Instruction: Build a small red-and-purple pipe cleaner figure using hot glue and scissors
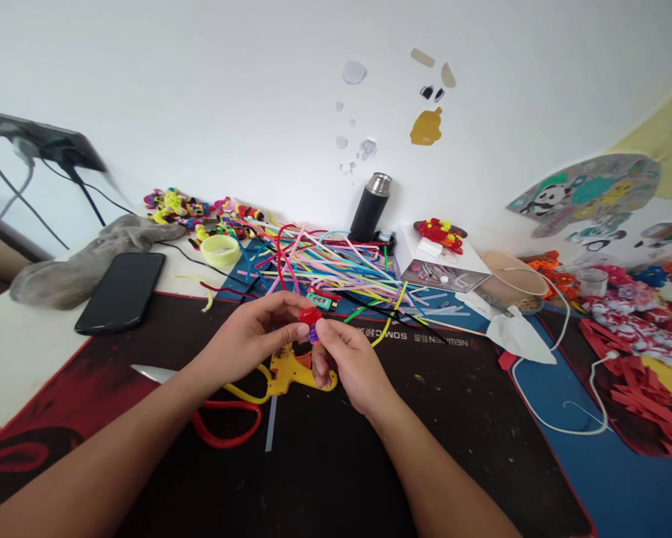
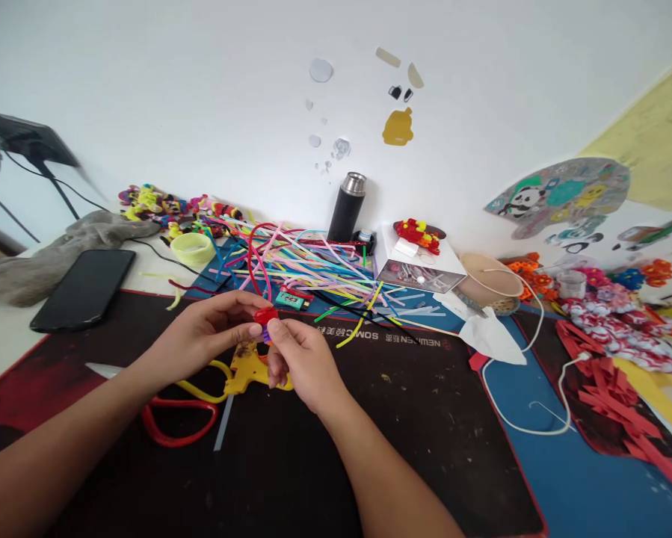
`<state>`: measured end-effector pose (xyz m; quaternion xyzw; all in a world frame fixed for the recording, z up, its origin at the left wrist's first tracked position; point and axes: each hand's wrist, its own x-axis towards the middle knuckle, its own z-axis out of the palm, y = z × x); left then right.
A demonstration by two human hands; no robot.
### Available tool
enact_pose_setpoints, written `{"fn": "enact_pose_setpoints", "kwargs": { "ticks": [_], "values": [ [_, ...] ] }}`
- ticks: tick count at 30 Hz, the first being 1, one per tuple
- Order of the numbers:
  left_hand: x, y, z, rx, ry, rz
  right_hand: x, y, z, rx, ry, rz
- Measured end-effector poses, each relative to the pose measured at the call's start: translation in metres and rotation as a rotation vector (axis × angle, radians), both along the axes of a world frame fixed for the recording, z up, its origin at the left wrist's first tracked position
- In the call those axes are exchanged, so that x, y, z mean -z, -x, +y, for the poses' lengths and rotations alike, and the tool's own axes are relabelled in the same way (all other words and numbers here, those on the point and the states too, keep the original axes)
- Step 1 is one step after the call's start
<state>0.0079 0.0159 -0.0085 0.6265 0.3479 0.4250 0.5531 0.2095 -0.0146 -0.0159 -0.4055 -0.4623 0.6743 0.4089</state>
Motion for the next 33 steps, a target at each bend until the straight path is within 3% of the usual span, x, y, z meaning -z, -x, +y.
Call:
{"fn": "enact_pose_setpoints", "kwargs": {
  "ticks": [6, 17, 27, 33],
  "values": [
    [0.0, -0.002, 0.0, -0.062, -0.021, -0.048, 0.0, 0.001, -0.001, -0.011, -0.04, 0.018],
    [0.005, -0.001, 0.001, -0.065, 0.017, -0.04, -0.001, 0.002, -0.002, 0.012, -0.154, -0.169],
    [-0.011, -0.001, -0.004, -0.041, -0.007, -0.019, 0.001, 0.004, -0.006, 0.071, -0.244, -0.314],
    [-0.008, -0.003, -0.004, -0.033, 0.066, -0.033, 0.006, 0.002, -0.005, 0.081, -0.293, -0.382]
  ]
}}
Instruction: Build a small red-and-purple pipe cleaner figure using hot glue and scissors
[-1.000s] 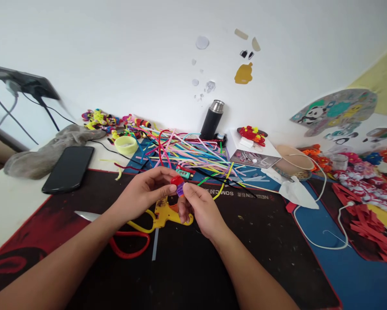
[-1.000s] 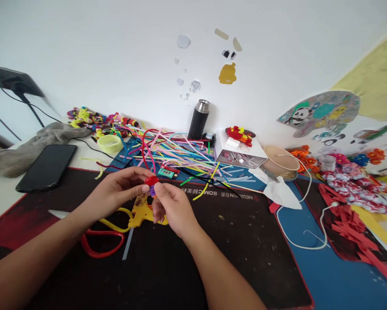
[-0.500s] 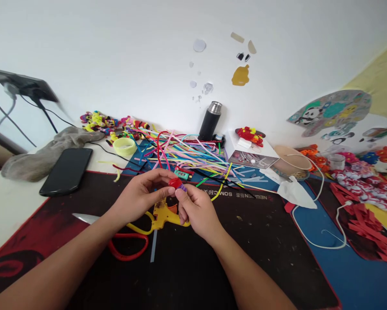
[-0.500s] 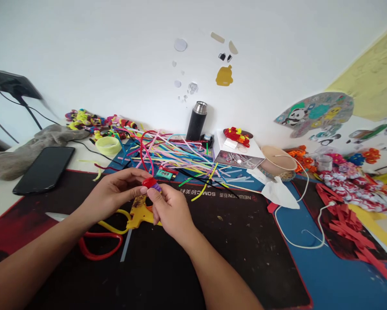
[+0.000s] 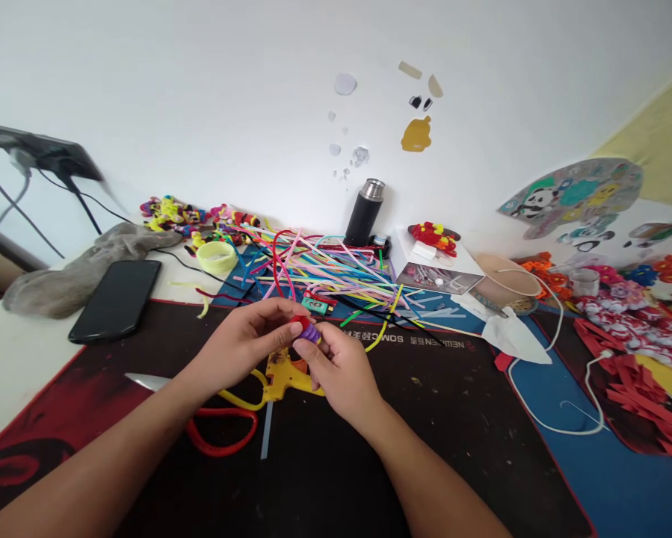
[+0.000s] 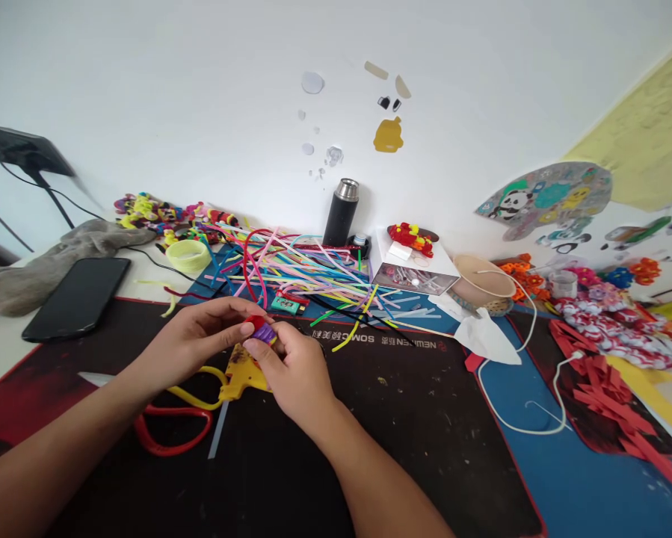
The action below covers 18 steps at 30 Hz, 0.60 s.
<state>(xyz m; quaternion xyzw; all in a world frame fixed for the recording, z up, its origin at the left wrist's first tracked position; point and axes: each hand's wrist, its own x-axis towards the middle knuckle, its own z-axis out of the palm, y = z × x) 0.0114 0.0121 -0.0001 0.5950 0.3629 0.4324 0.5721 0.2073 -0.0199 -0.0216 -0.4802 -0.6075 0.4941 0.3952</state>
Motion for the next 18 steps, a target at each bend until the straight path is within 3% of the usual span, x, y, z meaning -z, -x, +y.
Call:
{"fn": "enact_pose_setpoints", "kwargs": {
  "ticks": [8, 18],
  "values": [
    [0.0, 0.005, 0.005, -0.181, -0.001, 0.038, -0.006, 0.001, 0.002, -0.049, 0.134, 0.256],
    [-0.004, 0.001, 0.004, -0.112, 0.001, 0.008, -0.009, 0.001, 0.002, -0.071, 0.155, 0.265]
  ]
}}
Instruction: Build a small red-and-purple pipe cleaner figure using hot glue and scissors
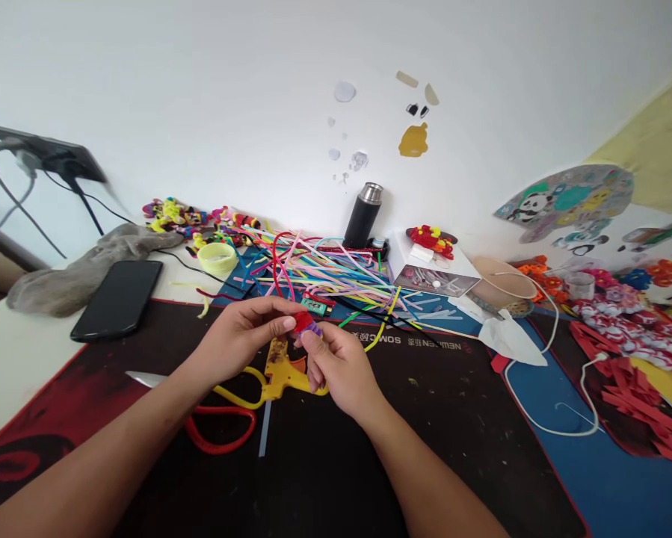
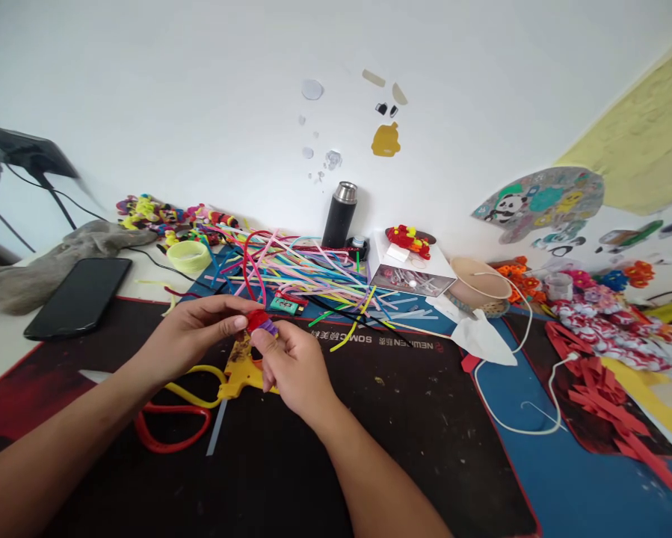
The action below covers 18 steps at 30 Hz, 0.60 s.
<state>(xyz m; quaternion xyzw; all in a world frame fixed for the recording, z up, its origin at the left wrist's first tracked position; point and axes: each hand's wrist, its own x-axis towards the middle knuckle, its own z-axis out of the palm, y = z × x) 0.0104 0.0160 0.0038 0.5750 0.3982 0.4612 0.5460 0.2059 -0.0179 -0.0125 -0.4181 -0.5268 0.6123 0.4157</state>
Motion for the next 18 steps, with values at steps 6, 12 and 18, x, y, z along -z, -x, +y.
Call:
{"fn": "enact_pose_setpoints", "kwargs": {
  "ticks": [6, 12, 18],
  "values": [
    [0.0004, 0.0025, 0.0007, -0.028, 0.049, -0.004, 0.0038, 0.0008, -0.0003, -0.001, -0.036, -0.032],
    [0.0037, 0.003, -0.0013, 0.034, 0.125, -0.101, 0.0042, 0.0017, -0.0001, -0.018, 0.021, 0.04],
    [0.0041, 0.0009, -0.0005, 0.085, 0.149, -0.118, 0.005, 0.002, -0.0003, -0.032, 0.039, 0.066]
  ]
}}
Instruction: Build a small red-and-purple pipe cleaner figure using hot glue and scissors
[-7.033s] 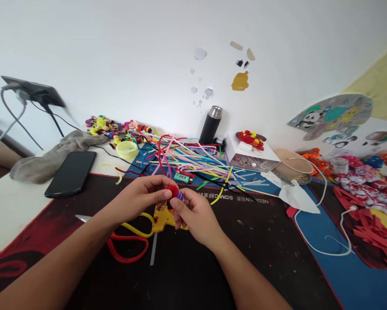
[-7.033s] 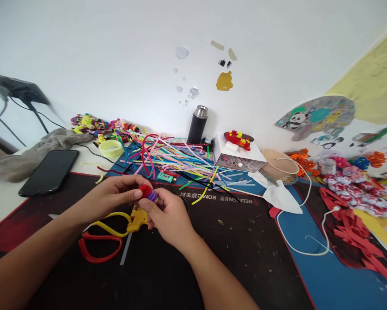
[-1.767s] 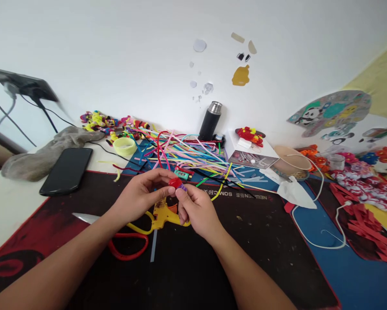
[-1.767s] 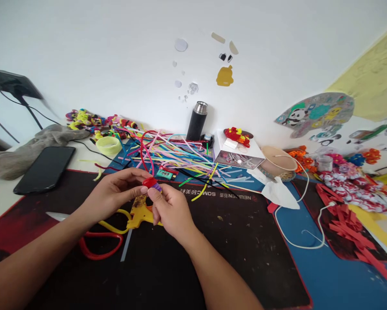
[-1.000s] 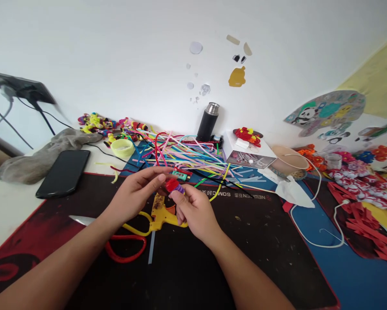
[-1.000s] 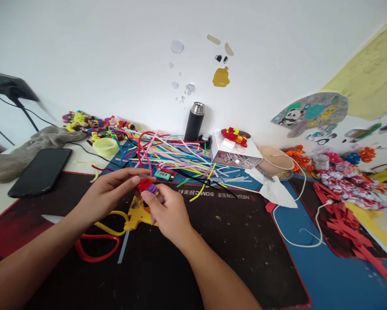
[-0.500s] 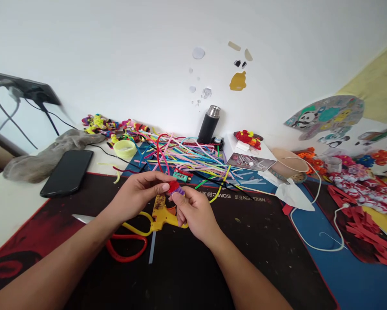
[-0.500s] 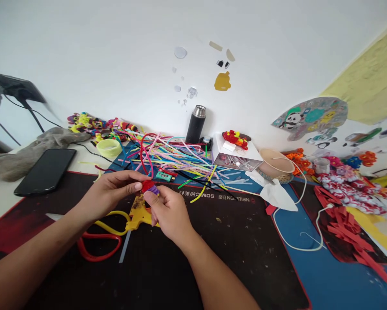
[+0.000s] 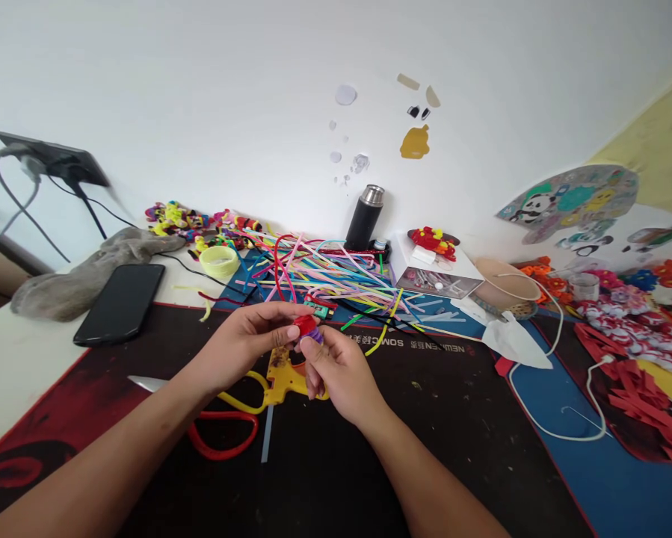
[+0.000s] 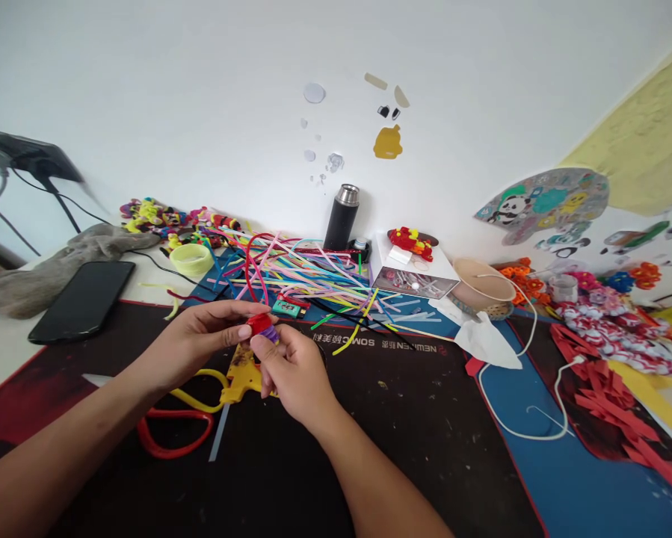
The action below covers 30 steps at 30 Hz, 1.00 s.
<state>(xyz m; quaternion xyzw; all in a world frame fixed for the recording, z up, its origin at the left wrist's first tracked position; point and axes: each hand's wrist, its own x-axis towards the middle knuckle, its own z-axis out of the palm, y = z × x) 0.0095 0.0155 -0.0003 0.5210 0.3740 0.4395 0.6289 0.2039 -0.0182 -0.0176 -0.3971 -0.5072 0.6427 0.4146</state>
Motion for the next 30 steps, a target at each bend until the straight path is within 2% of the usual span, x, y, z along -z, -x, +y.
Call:
{"fn": "enact_pose_setpoints", "kwargs": {
  "ticks": [11, 20, 25, 30],
  "values": [
    [0.001, 0.004, -0.001, 0.005, -0.016, -0.048, -0.006, -0.002, 0.0, -0.032, 0.093, 0.088],
    [-0.011, 0.001, -0.004, -0.011, -0.021, 0.039, -0.003, 0.0, 0.0, -0.022, 0.07, 0.06],
    [-0.011, 0.0, -0.004, -0.074, -0.042, 0.023, -0.004, 0.001, 0.0, -0.023, 0.087, 0.057],
    [-0.012, -0.001, -0.005, -0.068, -0.012, 0.019, -0.006, 0.002, -0.001, -0.005, 0.091, 0.074]
  ]
}}
